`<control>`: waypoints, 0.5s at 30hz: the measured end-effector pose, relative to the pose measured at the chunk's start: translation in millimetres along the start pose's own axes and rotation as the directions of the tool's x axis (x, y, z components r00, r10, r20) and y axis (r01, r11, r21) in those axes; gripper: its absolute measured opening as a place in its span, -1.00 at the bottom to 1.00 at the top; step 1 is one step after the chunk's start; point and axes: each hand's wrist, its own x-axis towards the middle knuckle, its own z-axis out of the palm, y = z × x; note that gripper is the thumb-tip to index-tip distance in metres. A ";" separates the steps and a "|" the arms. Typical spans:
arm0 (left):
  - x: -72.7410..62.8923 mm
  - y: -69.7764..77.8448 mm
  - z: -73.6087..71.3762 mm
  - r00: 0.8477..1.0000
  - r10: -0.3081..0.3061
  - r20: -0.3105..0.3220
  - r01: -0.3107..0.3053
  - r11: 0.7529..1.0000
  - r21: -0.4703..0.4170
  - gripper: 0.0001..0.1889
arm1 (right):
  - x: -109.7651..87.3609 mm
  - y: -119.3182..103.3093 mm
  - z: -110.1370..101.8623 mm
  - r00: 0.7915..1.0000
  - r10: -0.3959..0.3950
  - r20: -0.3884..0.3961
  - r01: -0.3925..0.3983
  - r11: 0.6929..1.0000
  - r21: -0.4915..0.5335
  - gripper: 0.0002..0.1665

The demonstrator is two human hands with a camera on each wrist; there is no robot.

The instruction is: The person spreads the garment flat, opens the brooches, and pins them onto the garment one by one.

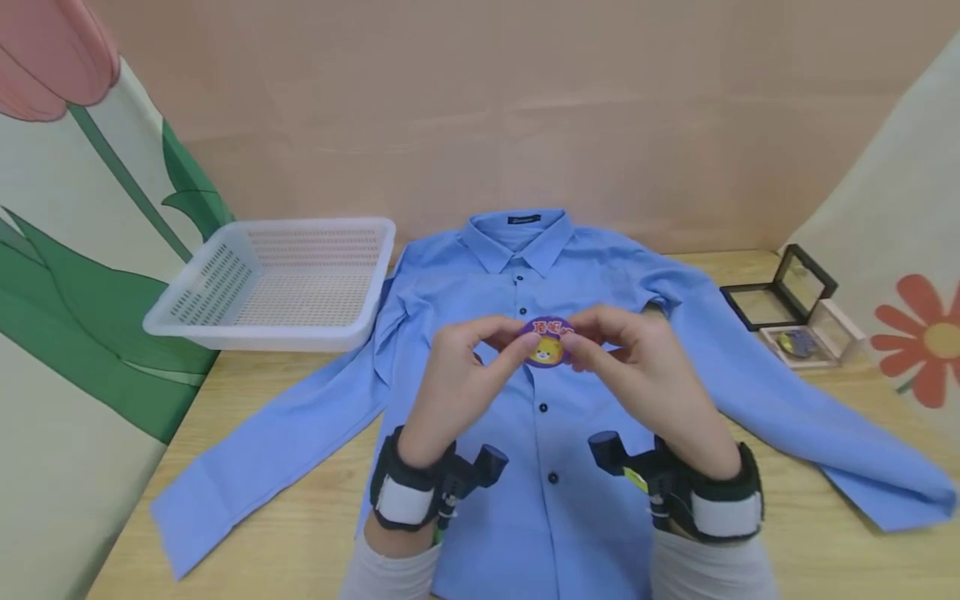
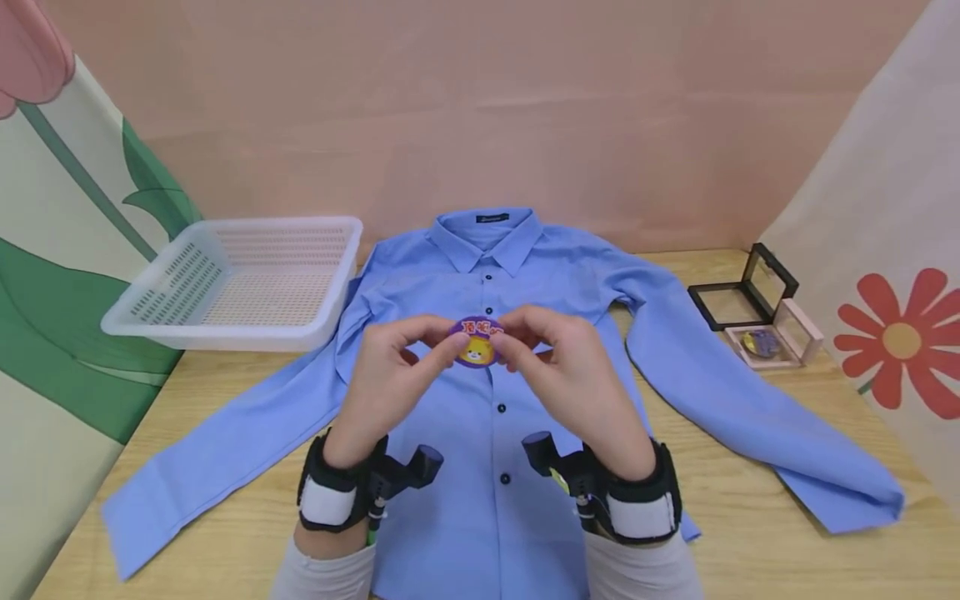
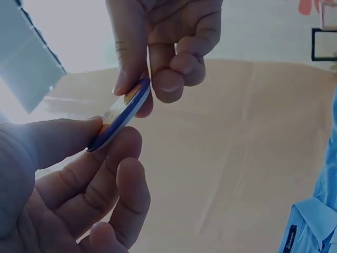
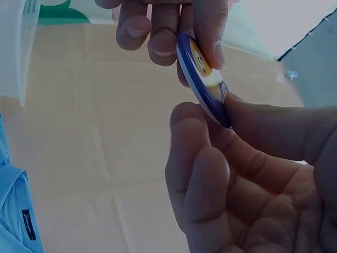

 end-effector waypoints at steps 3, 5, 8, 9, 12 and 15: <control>0.1 -0.6 1.3 1.000 0.009 -0.012 -0.009 1.000 -0.014 -0.81 | 0.0 -0.1 1.4 1.000 0.000 -0.023 0.000 1.000 0.011 -0.83; 0.4 -0.4 2.4 1.000 0.016 -0.021 -0.017 1.000 -0.018 -0.82 | 0.0 0.0 2.4 0.999 -0.008 -0.048 0.009 1.000 0.024 -0.85; 0.5 -0.3 3.3 0.999 0.020 -0.037 -0.021 1.000 -0.022 -0.81 | 0.6 0.5 4.7 0.995 -0.023 -0.092 0.027 0.999 0.043 -0.89; 0.6 -0.6 3.3 0.999 0.019 -0.042 -0.020 1.000 -0.023 -0.81 | 1.0 0.5 5.5 0.994 -0.026 -0.104 0.031 0.998 0.048 -0.90; 1.2 -1.2 3.0 0.999 0.017 -0.046 -0.018 1.000 -0.023 -0.81 | 1.9 1.0 7.2 0.991 -0.024 -0.128 0.031 0.998 0.052 -0.91; 1.8 -3.1 2.5 0.999 0.010 -0.037 -0.011 1.000 -0.022 -0.81 | 1.9 1.8 8.9 0.991 -0.016 -0.135 0.022 0.999 0.048 -0.90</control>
